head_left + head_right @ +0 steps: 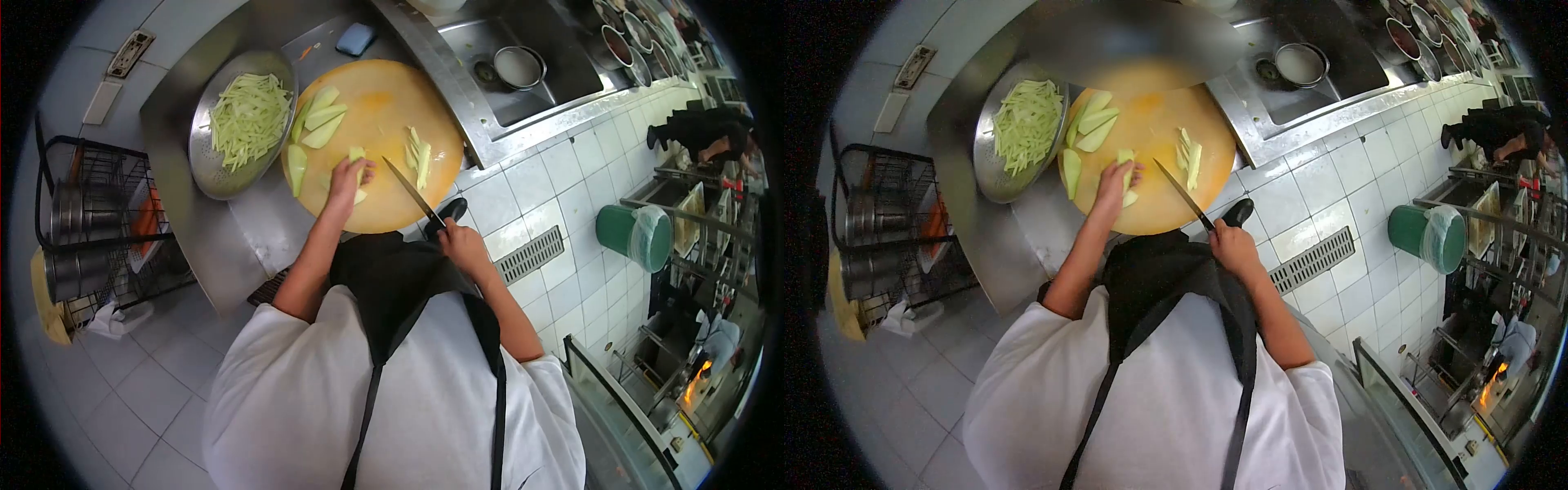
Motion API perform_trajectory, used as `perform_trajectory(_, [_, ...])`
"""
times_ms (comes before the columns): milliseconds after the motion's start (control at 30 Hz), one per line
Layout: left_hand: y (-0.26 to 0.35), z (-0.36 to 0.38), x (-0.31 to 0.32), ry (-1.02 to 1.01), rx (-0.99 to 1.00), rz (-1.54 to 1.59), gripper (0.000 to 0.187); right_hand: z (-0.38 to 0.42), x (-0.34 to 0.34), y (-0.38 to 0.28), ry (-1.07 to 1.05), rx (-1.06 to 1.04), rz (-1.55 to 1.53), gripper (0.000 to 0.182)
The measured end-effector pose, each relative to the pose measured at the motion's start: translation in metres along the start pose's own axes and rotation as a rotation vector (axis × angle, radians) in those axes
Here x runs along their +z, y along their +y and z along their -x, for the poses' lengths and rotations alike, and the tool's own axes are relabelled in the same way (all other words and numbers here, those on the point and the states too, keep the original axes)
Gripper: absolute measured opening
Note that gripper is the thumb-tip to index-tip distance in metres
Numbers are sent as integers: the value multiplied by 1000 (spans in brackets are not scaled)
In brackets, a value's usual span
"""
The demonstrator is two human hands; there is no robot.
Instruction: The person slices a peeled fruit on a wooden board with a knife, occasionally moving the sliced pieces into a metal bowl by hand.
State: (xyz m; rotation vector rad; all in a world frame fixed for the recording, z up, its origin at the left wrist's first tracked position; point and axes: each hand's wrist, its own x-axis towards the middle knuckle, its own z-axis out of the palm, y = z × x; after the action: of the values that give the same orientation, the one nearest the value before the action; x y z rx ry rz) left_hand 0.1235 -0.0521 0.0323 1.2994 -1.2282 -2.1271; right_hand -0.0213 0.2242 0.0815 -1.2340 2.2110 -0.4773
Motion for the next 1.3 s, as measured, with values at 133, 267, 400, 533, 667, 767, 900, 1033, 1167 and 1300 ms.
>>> perform_trajectory(133, [-28, 20, 29, 101, 195, -462, 21, -4, -1, -9, 10, -5, 22, 18])
perform_trajectory(267, [-40, 22, 50, 262, 620, -1001, 26, -2, 15, -17, 99, 7, -15, 19])
perform_trajectory(400, [-15, 39, 60, 174, 400, -950, 24, -1, 28, -27, 137, 2, -32, 17])
perform_trajectory(533, [-28, 21, 49, 95, 336, -722, 22, -5, 33, -36, 158, 17, -21, 14])
perform_trajectory(667, [-39, 10, 38, -45, 95, -267, 20, -7, 37, -45, 202, -2, -60, 12])
perform_trajectory(767, [-41, 12, 41, -115, 30, -123, 25, -6, 37, -53, 186, 23, -44, 12])
perform_trajectory(900, [-45, 17, 48, -63, 138, -98, 31, -3, 41, -55, 181, 46, -30, 12])
perform_trajectory(1033, [-52, 18, 53, -7, 200, -55, 32, 4, 32, -60, 162, 74, -19, 13])
perform_trajectory(1167, [-64, 18, 53, 0, 208, -69, 24, 18, 20, -68, 115, 103, 0, 14])
perform_trajectory(1300, [-59, 22, 53, 12, 177, -106, 16, 21, 20, -67, 106, 72, 25, 15])
